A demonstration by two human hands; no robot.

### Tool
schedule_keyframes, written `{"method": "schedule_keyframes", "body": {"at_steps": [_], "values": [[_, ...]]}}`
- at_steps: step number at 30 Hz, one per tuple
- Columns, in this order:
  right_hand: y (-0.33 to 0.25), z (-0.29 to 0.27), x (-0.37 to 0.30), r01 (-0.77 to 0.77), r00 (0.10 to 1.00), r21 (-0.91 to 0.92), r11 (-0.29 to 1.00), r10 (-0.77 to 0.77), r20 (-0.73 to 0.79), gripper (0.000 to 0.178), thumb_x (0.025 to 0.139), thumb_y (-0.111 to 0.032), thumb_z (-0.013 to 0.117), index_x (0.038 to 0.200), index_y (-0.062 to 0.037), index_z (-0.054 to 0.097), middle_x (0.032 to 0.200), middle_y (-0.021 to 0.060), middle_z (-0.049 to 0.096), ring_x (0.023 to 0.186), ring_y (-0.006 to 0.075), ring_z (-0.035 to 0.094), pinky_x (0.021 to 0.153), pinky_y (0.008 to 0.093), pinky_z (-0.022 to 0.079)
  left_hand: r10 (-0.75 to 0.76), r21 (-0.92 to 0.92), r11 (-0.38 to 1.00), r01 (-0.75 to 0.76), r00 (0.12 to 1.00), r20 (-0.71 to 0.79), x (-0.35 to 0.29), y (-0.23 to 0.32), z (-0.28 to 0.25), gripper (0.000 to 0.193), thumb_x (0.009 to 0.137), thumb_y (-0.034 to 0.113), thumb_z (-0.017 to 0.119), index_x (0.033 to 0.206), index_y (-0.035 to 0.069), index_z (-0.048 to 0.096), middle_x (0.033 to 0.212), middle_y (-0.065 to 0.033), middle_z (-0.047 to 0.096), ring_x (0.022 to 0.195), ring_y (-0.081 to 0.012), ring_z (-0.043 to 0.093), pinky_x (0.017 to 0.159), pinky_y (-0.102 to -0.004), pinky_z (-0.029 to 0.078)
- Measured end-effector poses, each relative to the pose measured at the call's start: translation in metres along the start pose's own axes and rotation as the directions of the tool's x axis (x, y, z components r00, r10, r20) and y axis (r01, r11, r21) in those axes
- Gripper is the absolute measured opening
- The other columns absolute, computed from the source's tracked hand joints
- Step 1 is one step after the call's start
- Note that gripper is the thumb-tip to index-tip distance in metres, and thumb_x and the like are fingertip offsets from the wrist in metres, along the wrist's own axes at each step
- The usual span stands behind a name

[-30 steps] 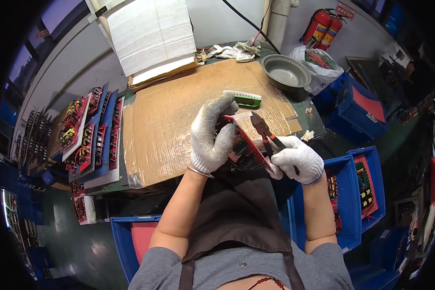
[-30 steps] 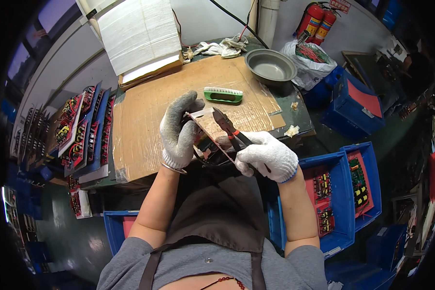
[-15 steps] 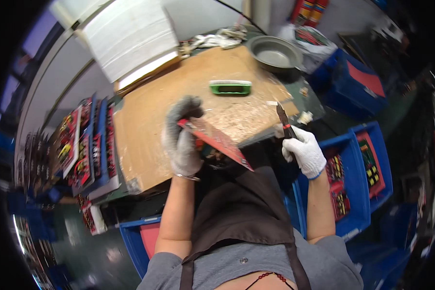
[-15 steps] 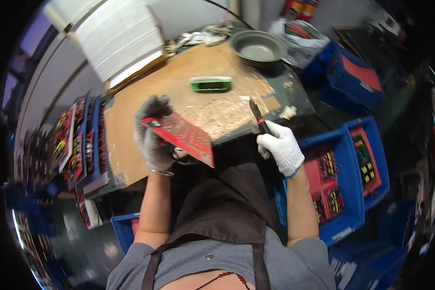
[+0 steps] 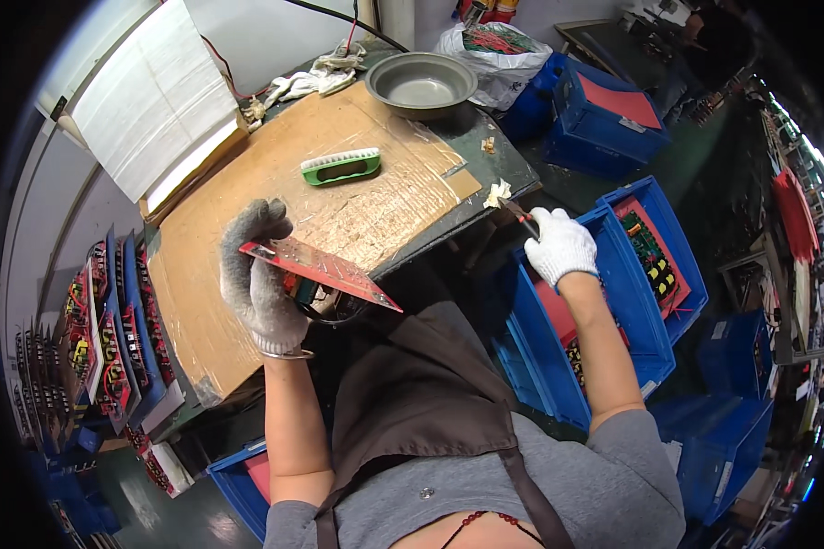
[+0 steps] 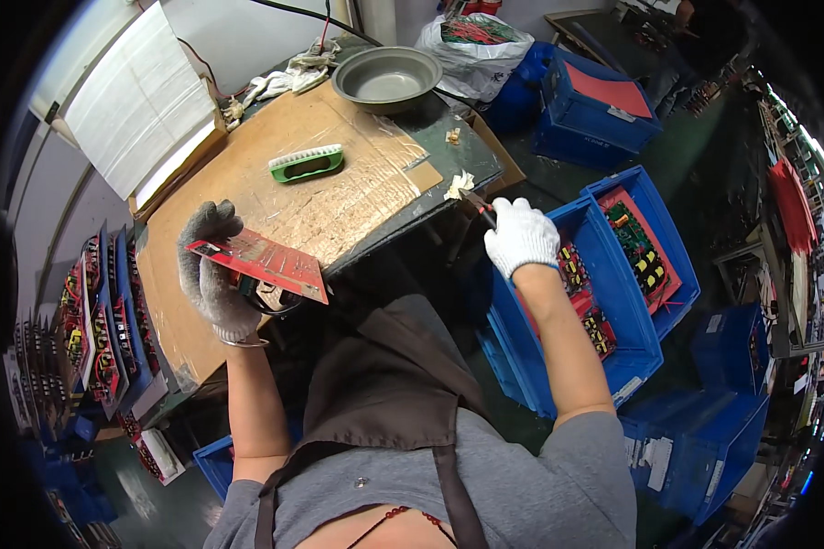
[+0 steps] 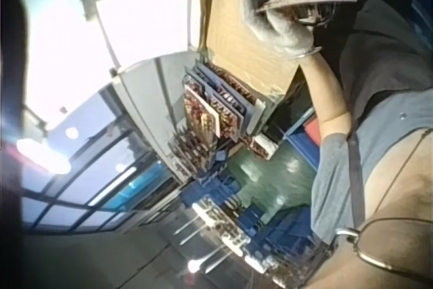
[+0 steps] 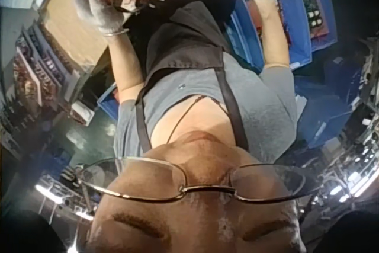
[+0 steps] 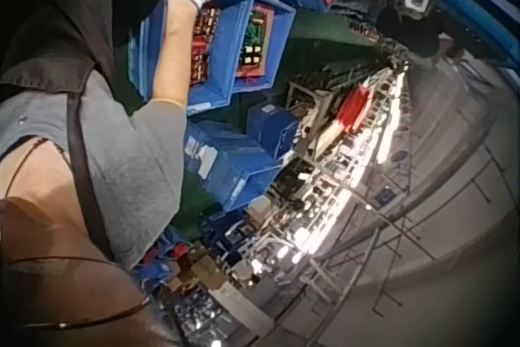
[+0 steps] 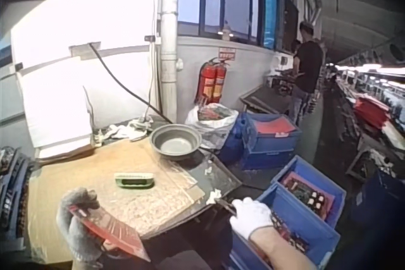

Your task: Clip excess leads or components from printed circuit boards using pliers at a workbench.

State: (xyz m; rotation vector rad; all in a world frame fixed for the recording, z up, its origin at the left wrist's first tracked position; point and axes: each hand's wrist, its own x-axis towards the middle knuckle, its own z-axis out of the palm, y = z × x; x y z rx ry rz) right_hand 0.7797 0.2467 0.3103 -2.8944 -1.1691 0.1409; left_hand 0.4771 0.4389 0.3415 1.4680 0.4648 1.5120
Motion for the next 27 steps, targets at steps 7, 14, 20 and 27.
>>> {"method": "schedule_keyframes", "body": {"at_steps": [7,14,20,27], "values": [[0.005,-0.038,0.014,0.129,0.978,-0.133,0.983,-0.104,0.18,0.047,0.082,-0.028,0.067,0.128,-0.0178,0.064,0.123,0.0182,0.065,0.116,0.039,0.063,0.097,0.0513,0.053,0.02,0.035,0.999,-0.021,0.999,0.028,0.001,0.001,0.0,0.045,0.098,0.022,0.056,0.132,-0.009,0.06,0.122,-0.0194,0.069,0.109,-0.026,0.065,0.099,-0.0404,0.051],[0.0,-0.049,0.012,0.194,0.98,-0.061,0.979,-0.192,0.044,0.052,0.081,-0.024,0.064,0.133,-0.0247,0.063,0.119,0.0165,0.064,0.114,0.0381,0.061,0.099,0.0493,0.052,0.037,0.062,0.997,-0.04,0.998,0.055,0.002,0.002,-0.003,0.045,0.097,0.018,0.054,0.132,-0.01,0.059,0.122,-0.0195,0.068,0.11,-0.0258,0.065,0.1,-0.0402,0.05],[0.017,-0.03,0.036,0.002,1.0,-0.257,0.966,-0.008,-0.021,0.05,0.084,-0.026,0.064,0.134,-0.0234,0.063,0.118,0.0164,0.067,0.113,0.0381,0.064,0.094,0.0497,0.054,0.068,0.092,0.993,-0.076,0.994,0.083,0.003,0.001,-0.001,0.047,0.1,0.026,0.056,0.132,-0.008,0.06,0.121,-0.0191,0.069,0.11,-0.0256,0.066,0.101,-0.0408,0.05],[-0.012,-0.067,-0.031,0.444,0.865,0.254,0.859,-0.336,-0.373,0.053,0.079,-0.011,0.07,0.132,-0.0139,0.065,0.114,0.0162,0.067,0.11,0.0347,0.065,0.096,0.0426,0.053,0.066,0.146,0.986,-0.08,0.993,0.098,0.017,0.011,0.019,0.033,0.092,0.003,0.054,0.123,-0.004,0.065,0.107,-0.0114,0.067,0.096,-0.0167,0.063,0.089,-0.0306,0.052]]}}
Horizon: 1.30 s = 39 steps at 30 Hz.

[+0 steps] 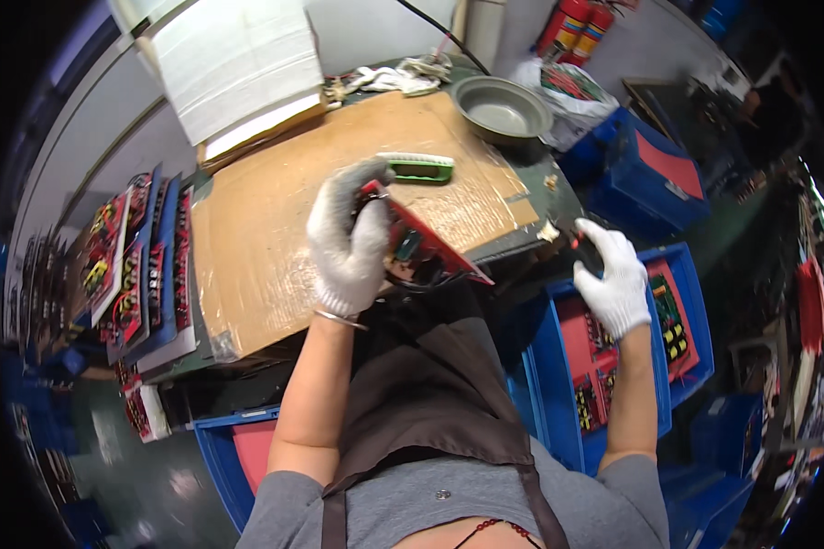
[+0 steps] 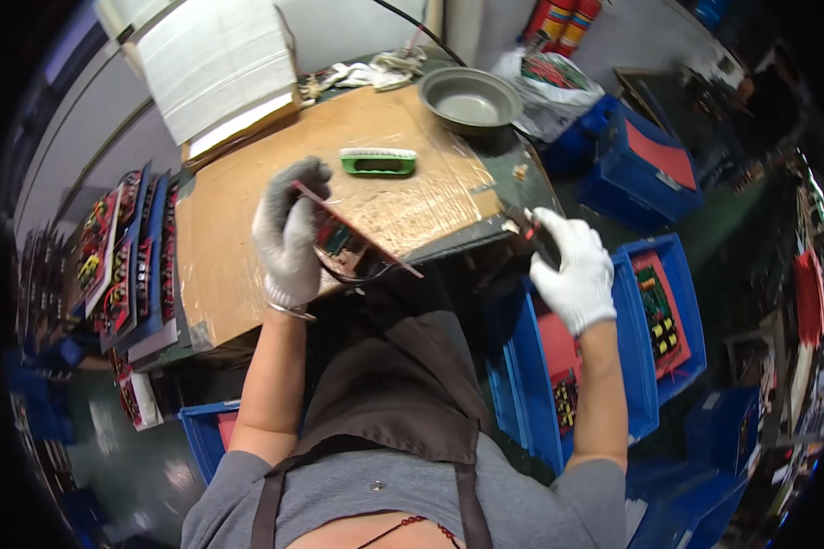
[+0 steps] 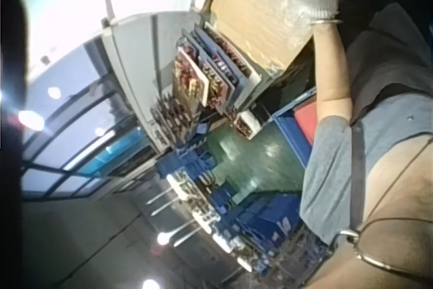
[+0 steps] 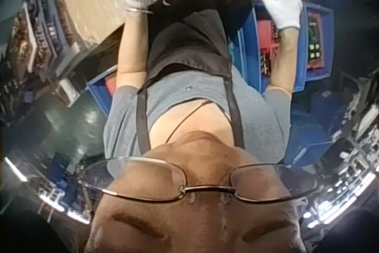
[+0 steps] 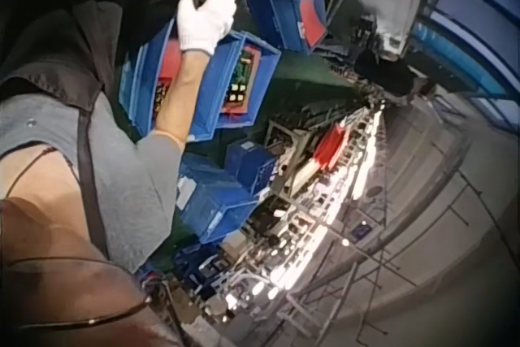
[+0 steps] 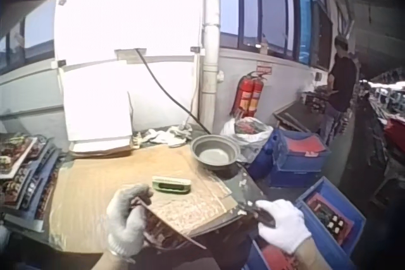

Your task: Clip excess leads or components from printed circuit boards using pliers at a workbench.

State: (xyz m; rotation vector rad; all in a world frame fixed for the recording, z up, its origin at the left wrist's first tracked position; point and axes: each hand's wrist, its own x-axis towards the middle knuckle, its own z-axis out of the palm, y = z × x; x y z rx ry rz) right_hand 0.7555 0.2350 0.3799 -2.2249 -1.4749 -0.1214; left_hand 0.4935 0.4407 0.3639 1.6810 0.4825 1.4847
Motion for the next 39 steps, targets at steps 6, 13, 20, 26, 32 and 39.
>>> {"method": "schedule_keyframes", "body": {"at_steps": [6,13,20,26,32,39], "values": [[-0.073,-0.026,-0.002,0.325,0.94,0.05,0.945,-0.316,-0.131,0.062,0.069,0.0,0.076,0.129,-0.0114,0.068,0.116,0.013,0.066,0.108,0.0331,0.064,0.095,0.0402,0.052,-0.081,0.065,0.995,0.082,0.997,-0.019,0.003,0.008,0.003,0.03,0.092,0.004,0.058,0.12,-0.004,0.066,0.103,-0.0119,0.067,0.088,-0.0165,0.065,0.083,-0.0305,0.054],[-0.078,-0.041,-0.011,0.338,0.928,-0.093,0.937,-0.348,-0.133,0.068,0.064,-0.002,0.078,0.131,-0.0139,0.068,0.118,0.0106,0.066,0.11,0.0323,0.062,0.097,0.0419,0.049,-0.092,0.127,0.988,0.09,0.996,0.014,0.007,0.0,0.0,0.034,0.104,0.018,0.055,0.129,-0.003,0.062,0.115,-0.0096,0.068,0.102,-0.0133,0.061,0.094,-0.03,0.051],[-0.081,-0.039,-0.011,0.331,0.926,-0.213,0.919,-0.36,-0.114,0.071,0.062,-0.003,0.079,0.131,-0.0159,0.068,0.119,0.0093,0.065,0.111,0.0316,0.061,0.098,0.0433,0.047,-0.118,0.094,0.989,0.117,0.993,0.003,0.009,0.004,0.004,0.034,0.104,0.018,0.054,0.129,-0.004,0.062,0.113,-0.0093,0.068,0.101,-0.0132,0.061,0.094,-0.0297,0.051],[-0.079,-0.04,-0.008,0.348,0.938,-0.061,0.936,-0.348,0.005,0.065,0.067,-0.003,0.076,0.13,-0.0133,0.068,0.117,0.0117,0.066,0.108,0.0324,0.063,0.096,0.0418,0.049,-0.176,0.015,0.984,0.176,0.984,0.006,0.005,0.005,-0.002,0.033,0.102,0.015,0.054,0.128,-0.003,0.063,0.112,-0.0103,0.068,0.101,-0.0142,0.062,0.094,-0.0307,0.051],[-0.069,-0.028,-0.01,0.271,0.89,0.466,0.842,-0.404,0.211,0.056,0.074,0.0,0.07,0.13,-0.005,0.067,0.105,0.0168,0.068,0.098,0.0332,0.07,0.087,0.0353,0.055,-0.089,-0.093,0.991,0.095,0.994,0.064,-0.004,-0.002,-0.012,0.037,0.096,0.014,0.056,0.126,-0.006,0.064,0.111,-0.0124,0.069,0.102,-0.0189,0.064,0.094,-0.0341,0.051],[-0.102,-0.025,0.01,0.388,0.921,0.203,0.899,-0.384,-0.063,0.057,0.072,-0.002,0.072,0.129,-0.0057,0.067,0.114,0.0182,0.067,0.103,0.0355,0.068,0.093,0.0391,0.054,-0.043,-0.057,0.997,0.05,0.993,0.107,-0.004,0.004,-0.012,0.036,0.095,0.015,0.055,0.122,-0.007,0.064,0.108,-0.013,0.067,0.101,-0.0199,0.064,0.094,-0.0339,0.051]]}}
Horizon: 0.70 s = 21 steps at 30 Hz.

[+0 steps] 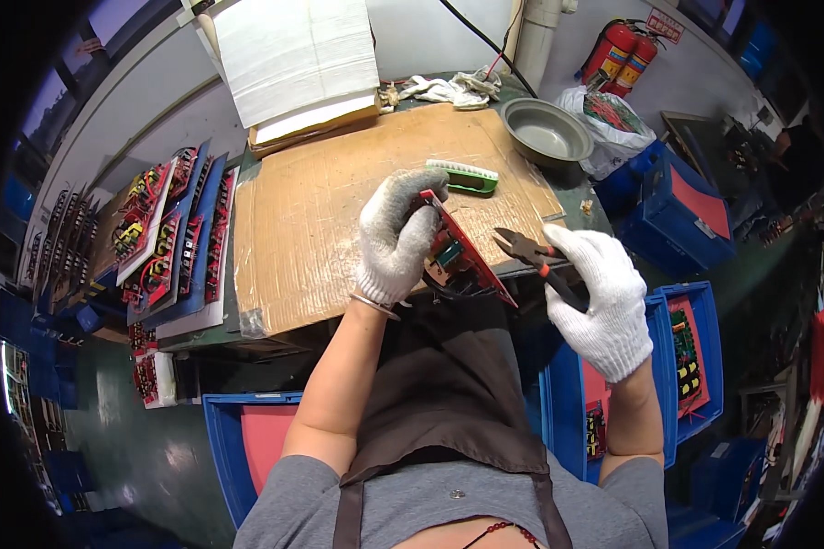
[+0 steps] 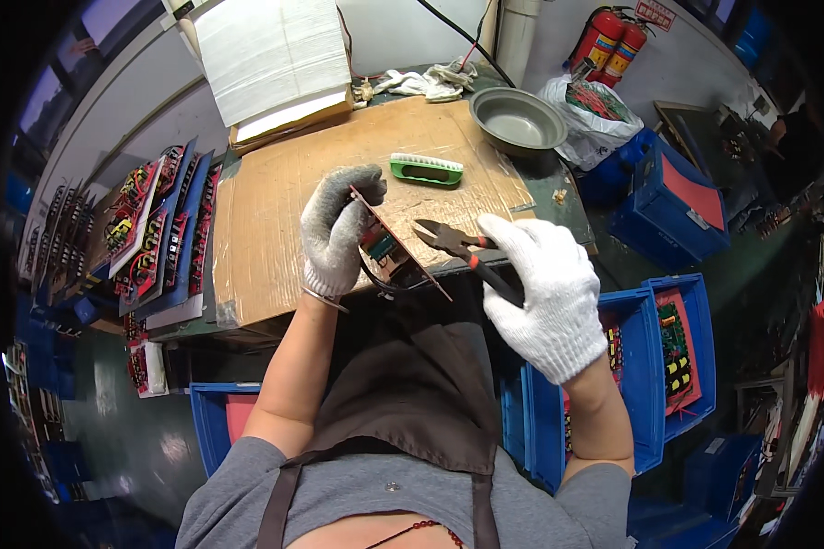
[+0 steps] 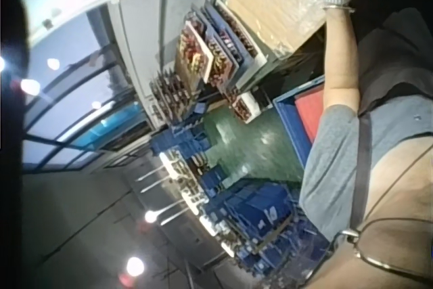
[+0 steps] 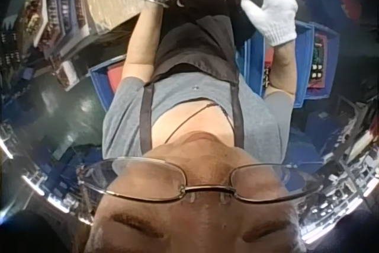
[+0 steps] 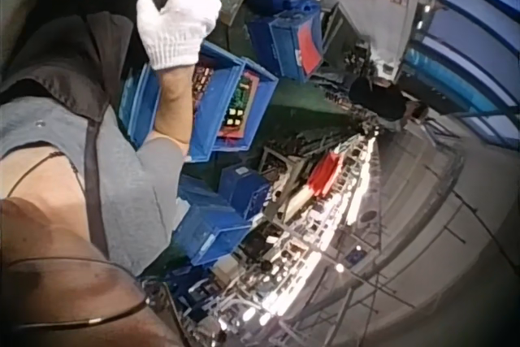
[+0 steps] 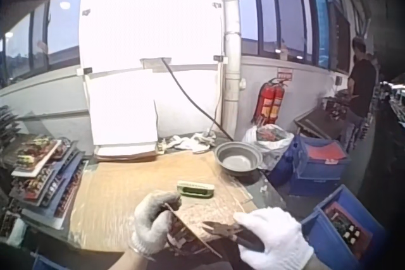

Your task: Clip excess leads or components from printed circuit boards using pliers at a workbench.

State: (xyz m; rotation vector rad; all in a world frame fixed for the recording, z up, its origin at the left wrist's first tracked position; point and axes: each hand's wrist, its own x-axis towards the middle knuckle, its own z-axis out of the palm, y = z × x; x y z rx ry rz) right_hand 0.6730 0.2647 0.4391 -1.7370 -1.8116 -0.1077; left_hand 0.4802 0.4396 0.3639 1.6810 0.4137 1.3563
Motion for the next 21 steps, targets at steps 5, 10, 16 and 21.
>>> {"method": "schedule_keyframes", "body": {"at_steps": [5,10,16,21], "values": [[-0.013,0.009,0.012,0.055,0.998,-0.04,0.998,-0.055,0.005,0.059,0.071,-0.006,0.074,0.129,-0.0077,0.067,0.115,0.0176,0.067,0.107,0.0376,0.065,0.095,0.0427,0.053,0.051,0.105,0.993,-0.056,0.997,0.049,-0.006,0.005,-0.01,0.037,0.097,0.019,0.054,0.122,-0.007,0.064,0.113,-0.0154,0.066,0.106,-0.0233,0.064,0.097,-0.0369,0.05],[-0.031,0.051,0.0,0.009,0.998,0.226,0.974,-0.025,0.065,0.057,0.075,-0.004,0.075,0.131,-0.0055,0.066,0.113,0.0188,0.068,0.102,0.035,0.068,0.09,0.0402,0.056,0.187,0.52,0.849,-0.09,0.973,-0.137,-0.033,0.008,-0.033,0.049,0.093,0.021,0.062,0.137,0.001,0.058,0.126,-0.0198,0.063,0.111,-0.0304,0.064,0.103,-0.0433,0.049],[-0.044,0.137,-0.015,-0.206,0.971,0.611,0.764,0.079,0.228,0.052,0.08,-0.007,0.074,0.131,-0.0045,0.065,0.119,0.0171,0.07,0.109,0.0274,0.071,0.096,0.0352,0.054,-0.704,-0.617,0.64,0.458,0.671,-0.233,-0.084,-0.002,-0.077,0.084,0.103,0.072,0.033,0.145,0.001,0.049,0.141,-0.0214,0.059,0.127,-0.0341,0.061,0.107,-0.0496,0.052],[-0.04,0.149,-0.021,-0.263,0.95,0.535,0.803,0.117,0.291,0.054,0.08,-0.004,0.074,0.133,-0.002,0.064,0.121,0.015,0.071,0.114,0.0202,0.068,0.103,0.0335,0.05,-0.754,-0.738,0.535,0.411,0.627,-0.197,-0.114,-0.01,-0.107,0.078,0.104,0.065,0.042,0.144,-0.002,0.048,0.139,-0.0193,0.061,0.124,-0.0306,0.063,0.108,-0.0481,0.051]]}}
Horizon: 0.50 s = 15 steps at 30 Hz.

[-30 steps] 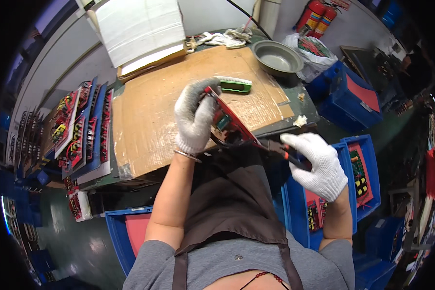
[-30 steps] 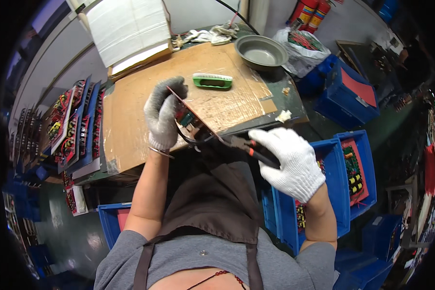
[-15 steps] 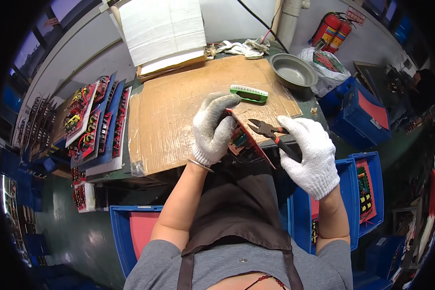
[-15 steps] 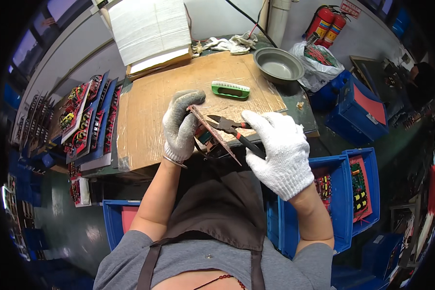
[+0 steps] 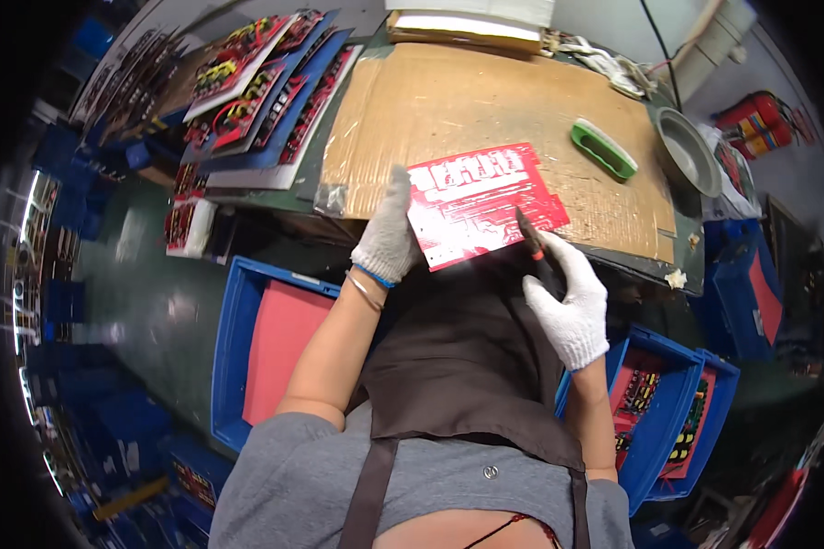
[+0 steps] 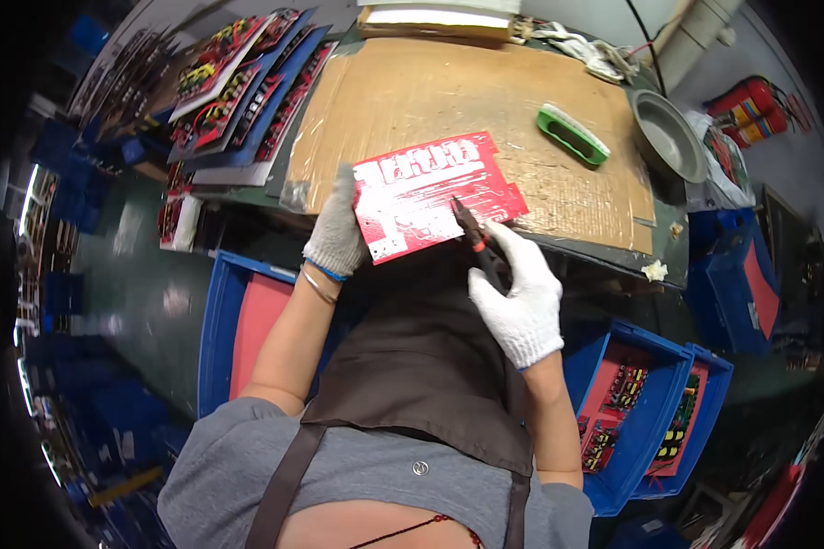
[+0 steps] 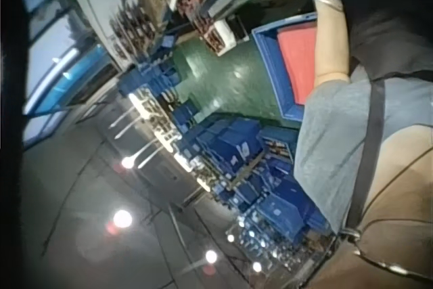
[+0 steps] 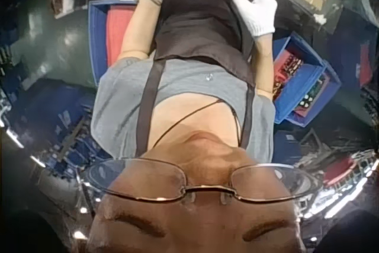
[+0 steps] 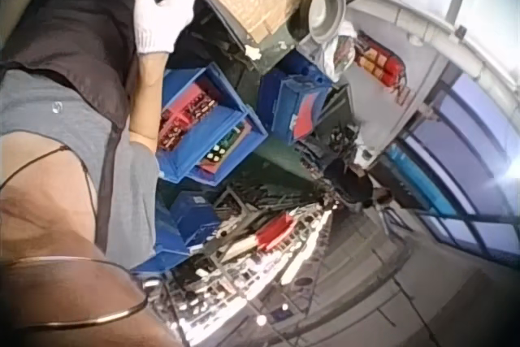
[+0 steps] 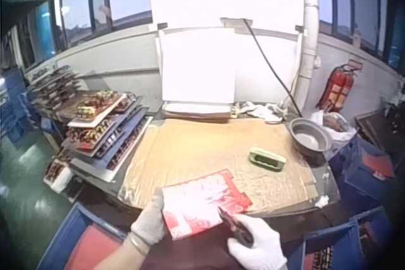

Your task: Clip excess leads or components from printed circuit boards using pliers at a workbench.

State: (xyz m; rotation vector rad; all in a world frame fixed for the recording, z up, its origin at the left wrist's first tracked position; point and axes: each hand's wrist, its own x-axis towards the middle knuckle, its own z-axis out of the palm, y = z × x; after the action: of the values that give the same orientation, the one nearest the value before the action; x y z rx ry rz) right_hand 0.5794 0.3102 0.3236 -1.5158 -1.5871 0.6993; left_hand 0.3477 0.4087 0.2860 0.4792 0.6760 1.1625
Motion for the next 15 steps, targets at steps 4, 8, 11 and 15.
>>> {"method": "schedule_keyframes", "body": {"at_steps": [4,8,11,15], "values": [[-0.003,-0.011,0.0,0.105,0.994,-0.158,0.982,-0.103,0.022,0.058,0.079,-0.002,0.074,0.136,-0.0052,0.063,0.122,0.0155,0.069,0.114,0.0272,0.068,0.101,0.0356,0.052,0.017,0.139,0.99,-0.02,1.0,0.019,-0.006,0.001,-0.005,0.073,0.104,0.063,0.045,0.141,0.0,0.051,0.136,-0.0156,0.063,0.123,-0.0249,0.064,0.105,-0.0432,0.054],[-0.021,-0.018,0.014,0.2,0.979,-0.387,0.9,-0.195,0.052,0.061,0.077,-0.006,0.078,0.136,-0.0106,0.064,0.117,0.0149,0.068,0.109,0.0313,0.067,0.098,0.0387,0.053,-0.052,0.19,0.981,0.04,0.997,0.061,-0.002,0.002,-0.009,0.08,0.102,0.067,0.045,0.148,0.001,0.047,0.142,-0.0152,0.059,0.126,-0.0236,0.062,0.108,-0.0412,0.052],[-0.027,-0.016,0.03,0.319,0.943,-0.555,0.768,-0.318,0.102,0.062,0.075,-0.019,0.084,0.134,-0.0154,0.065,0.115,0.0134,0.067,0.109,0.0333,0.063,0.094,0.0437,0.051,0.049,0.271,0.957,-0.102,0.98,0.193,0.003,-0.002,-0.002,0.093,0.098,0.073,0.042,0.16,0.004,0.033,0.153,-0.0149,0.05,0.134,-0.0217,0.054,0.112,-0.0373,0.047],[-0.032,-0.013,0.05,0.352,0.931,-0.625,0.697,-0.328,0.159,0.061,0.076,-0.024,0.085,0.133,-0.0168,0.066,0.112,0.0115,0.067,0.105,0.0323,0.063,0.09,0.0433,0.05,0.122,0.392,0.895,-0.213,0.962,0.244,0.01,-0.006,0.001,0.092,0.099,0.072,0.042,0.157,0.002,0.038,0.149,-0.0146,0.053,0.133,-0.0203,0.054,0.113,-0.0359,0.046]]}}
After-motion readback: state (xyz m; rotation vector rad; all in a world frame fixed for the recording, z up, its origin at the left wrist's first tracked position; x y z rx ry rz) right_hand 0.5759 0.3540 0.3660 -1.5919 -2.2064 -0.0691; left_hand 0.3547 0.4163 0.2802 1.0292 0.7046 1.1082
